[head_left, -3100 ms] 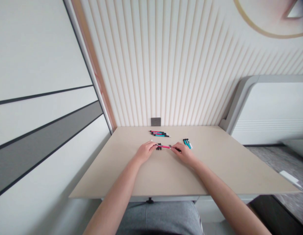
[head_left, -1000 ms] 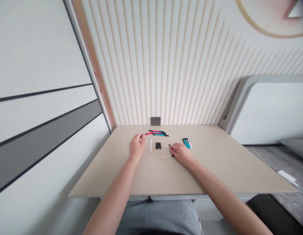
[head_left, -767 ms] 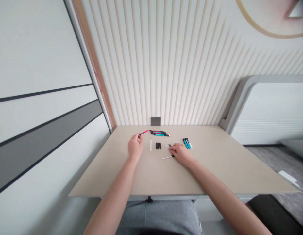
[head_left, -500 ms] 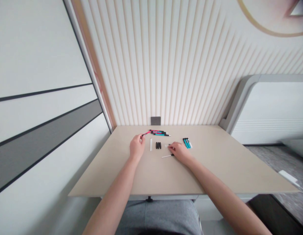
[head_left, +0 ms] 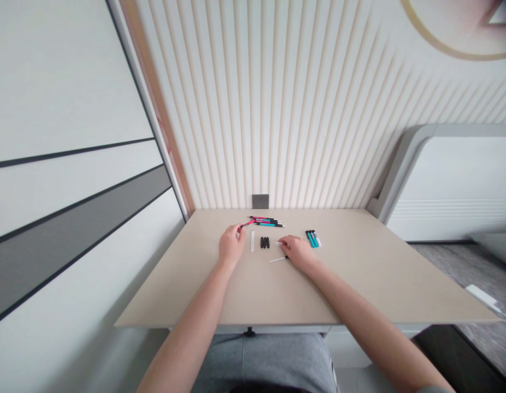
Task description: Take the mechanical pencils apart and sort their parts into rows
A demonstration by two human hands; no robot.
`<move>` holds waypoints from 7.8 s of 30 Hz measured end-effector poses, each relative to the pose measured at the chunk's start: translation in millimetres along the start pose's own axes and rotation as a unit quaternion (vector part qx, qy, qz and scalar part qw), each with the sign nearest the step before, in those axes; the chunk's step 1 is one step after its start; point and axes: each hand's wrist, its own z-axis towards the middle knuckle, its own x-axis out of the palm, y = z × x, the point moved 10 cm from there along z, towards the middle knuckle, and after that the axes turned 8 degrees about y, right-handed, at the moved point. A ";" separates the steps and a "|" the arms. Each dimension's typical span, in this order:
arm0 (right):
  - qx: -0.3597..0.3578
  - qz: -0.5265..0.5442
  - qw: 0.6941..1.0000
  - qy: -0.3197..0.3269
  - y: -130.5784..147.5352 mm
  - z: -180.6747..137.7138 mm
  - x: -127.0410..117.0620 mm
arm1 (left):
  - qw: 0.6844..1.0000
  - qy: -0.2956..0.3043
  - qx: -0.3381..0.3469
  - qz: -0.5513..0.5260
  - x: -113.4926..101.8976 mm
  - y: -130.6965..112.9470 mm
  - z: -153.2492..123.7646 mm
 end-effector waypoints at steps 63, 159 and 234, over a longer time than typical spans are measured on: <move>-0.142 0.039 0.985 -0.090 44.4 -38.0 -36.8 | 0.959 0.196 0.179 -0.096 43.1 -58.4 -21.3; -0.040 0.149 0.988 0.029 -9.8 -32.4 -19.9 | 0.946 0.300 0.108 0.052 55.2 -46.8 -26.1; -0.027 0.151 0.987 0.051 -12.7 -32.1 -20.0 | 0.945 0.277 -0.001 0.171 56.8 -4.1 -20.6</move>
